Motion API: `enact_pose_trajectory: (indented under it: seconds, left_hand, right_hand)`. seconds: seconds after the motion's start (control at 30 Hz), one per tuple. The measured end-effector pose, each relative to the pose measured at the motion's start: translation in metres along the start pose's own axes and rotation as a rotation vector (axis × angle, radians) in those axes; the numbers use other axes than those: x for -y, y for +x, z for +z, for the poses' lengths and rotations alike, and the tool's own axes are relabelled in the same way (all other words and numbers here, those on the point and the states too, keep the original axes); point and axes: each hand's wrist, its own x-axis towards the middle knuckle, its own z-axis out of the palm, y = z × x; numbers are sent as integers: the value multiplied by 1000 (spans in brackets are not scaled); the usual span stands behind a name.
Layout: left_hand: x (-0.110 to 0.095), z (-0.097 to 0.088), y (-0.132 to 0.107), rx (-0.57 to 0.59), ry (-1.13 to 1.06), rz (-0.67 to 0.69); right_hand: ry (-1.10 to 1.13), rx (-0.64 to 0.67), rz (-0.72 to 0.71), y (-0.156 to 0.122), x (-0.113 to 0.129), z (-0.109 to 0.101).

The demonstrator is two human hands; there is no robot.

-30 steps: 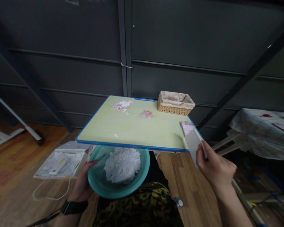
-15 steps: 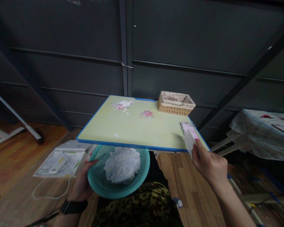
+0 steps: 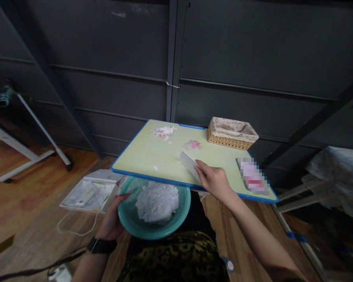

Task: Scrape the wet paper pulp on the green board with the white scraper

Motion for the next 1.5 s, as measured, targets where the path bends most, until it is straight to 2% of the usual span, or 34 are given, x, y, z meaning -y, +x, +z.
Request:
enact_pose_trajectory:
  seconds: [0.13, 0.3, 0.37, 0.47, 0.57, 0.7, 0.8, 0.9, 1.03, 1.13, 1.23, 1.37, 1.43, 1.5]
  left_hand:
    - [-3, 3, -4, -7, -22, 9]
    - [-4, 5, -5, -3, -5, 9]
    - [-3, 3, -4, 10, -1, 23]
    - [-2, -1, -2, 38, -5, 40]
    - [-1, -3, 0, 51, -7, 31]
    - [-1, -4, 0, 46, -7, 15]
    - [-2, -5, -1, 43, -16, 16]
    - [-3, -6, -2, 41, -27, 10]
    - [-4, -6, -1, 44, -33, -7]
    - [-3, -6, 0, 43, -33, -15]
    - [-1, -7, 0, 38, -35, -7]
    - [2, -5, -2, 42, -29, -11]
    - [6, -3, -3, 38, -29, -21]
    - [12, -1, -3, 11, -32, -42]
  right_hand:
    - [140, 90, 9, 28, 10, 25]
    - [308, 187, -14, 52, 17, 35]
    - [368, 170, 10, 60, 15, 35]
    - [370, 79, 64, 67, 8, 40]
    - [306, 78, 14, 65, 4, 46]
    - [296, 158, -216, 44, 13, 47]
    - [379, 129, -343, 27, 23, 39]
    - [492, 105, -355, 20, 31, 30]
    - [566, 57, -259, 29, 33, 22]
    - [504, 0, -198, 45, 24, 23]
    - [387, 16, -130, 71, 3, 28]
    - [171, 31, 119, 122, -39, 36]
    - [74, 70, 193, 148, -60, 41]
    - [32, 172, 190, 168, -75, 44]
